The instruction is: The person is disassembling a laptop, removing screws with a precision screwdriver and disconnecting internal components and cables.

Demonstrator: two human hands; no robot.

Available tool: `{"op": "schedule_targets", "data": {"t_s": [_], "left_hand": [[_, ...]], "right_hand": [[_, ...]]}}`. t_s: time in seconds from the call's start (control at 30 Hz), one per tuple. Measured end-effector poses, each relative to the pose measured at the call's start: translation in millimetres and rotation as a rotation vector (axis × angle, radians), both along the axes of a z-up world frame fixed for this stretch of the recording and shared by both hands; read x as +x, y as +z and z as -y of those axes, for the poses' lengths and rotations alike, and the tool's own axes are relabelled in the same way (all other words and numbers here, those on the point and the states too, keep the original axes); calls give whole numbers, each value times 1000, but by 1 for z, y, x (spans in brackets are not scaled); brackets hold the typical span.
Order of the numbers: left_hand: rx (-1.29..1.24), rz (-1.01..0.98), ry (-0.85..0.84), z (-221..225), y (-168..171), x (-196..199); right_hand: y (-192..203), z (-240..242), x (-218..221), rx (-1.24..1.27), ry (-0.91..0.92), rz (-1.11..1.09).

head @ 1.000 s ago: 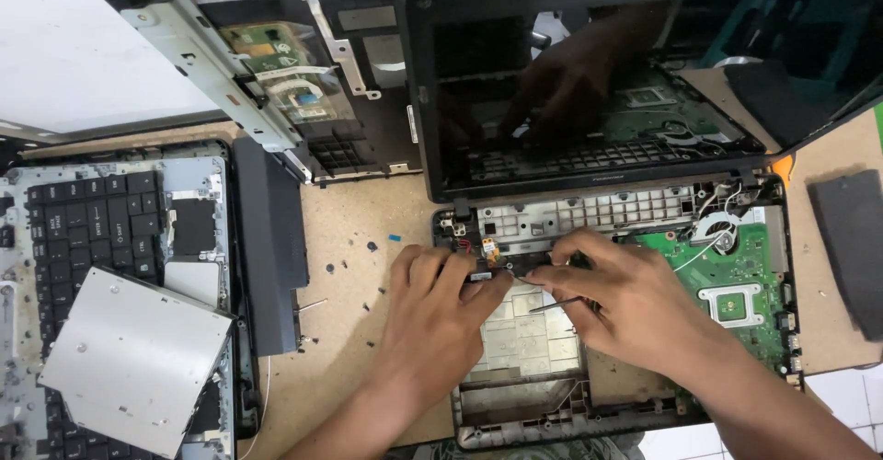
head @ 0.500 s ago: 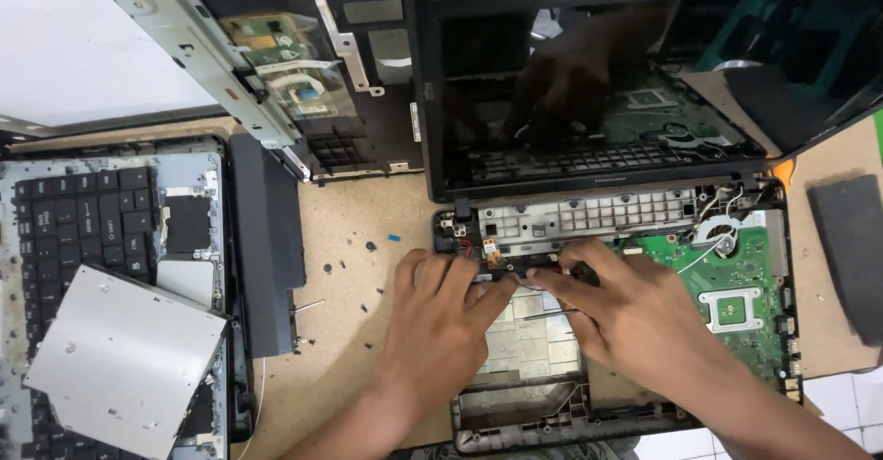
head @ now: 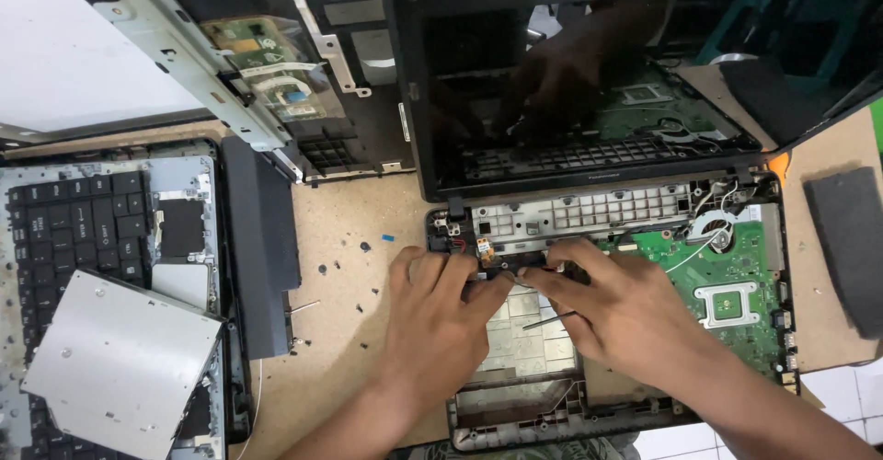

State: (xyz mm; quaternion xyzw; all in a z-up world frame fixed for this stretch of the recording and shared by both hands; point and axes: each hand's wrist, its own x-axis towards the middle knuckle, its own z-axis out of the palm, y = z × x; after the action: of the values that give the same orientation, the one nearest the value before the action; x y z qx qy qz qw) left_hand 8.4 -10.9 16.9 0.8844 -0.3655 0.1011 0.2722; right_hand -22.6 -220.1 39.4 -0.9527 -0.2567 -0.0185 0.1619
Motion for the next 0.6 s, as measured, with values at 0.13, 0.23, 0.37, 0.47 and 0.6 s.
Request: {"op": "schedule_targets", "data": {"t_s": [0.13, 0.23, 0.37, 0.47, 0.6], "left_hand": [[13, -6, 18, 1, 4, -1], [-7, 64, 75, 4, 3, -4], [52, 1, 77, 2, 5, -8], [107, -46, 79, 2, 6, -11], [46, -38, 92, 3, 2, -11]], "right_hand": [[5, -5, -3, -91, -35, -14], [8, -9, -5, -127, -69, -13], [10, -15, -9, -144, -110, -30], [11, -20, -13, -165, -129, -10], [9, -27, -16, -160, -93, 95]]}}
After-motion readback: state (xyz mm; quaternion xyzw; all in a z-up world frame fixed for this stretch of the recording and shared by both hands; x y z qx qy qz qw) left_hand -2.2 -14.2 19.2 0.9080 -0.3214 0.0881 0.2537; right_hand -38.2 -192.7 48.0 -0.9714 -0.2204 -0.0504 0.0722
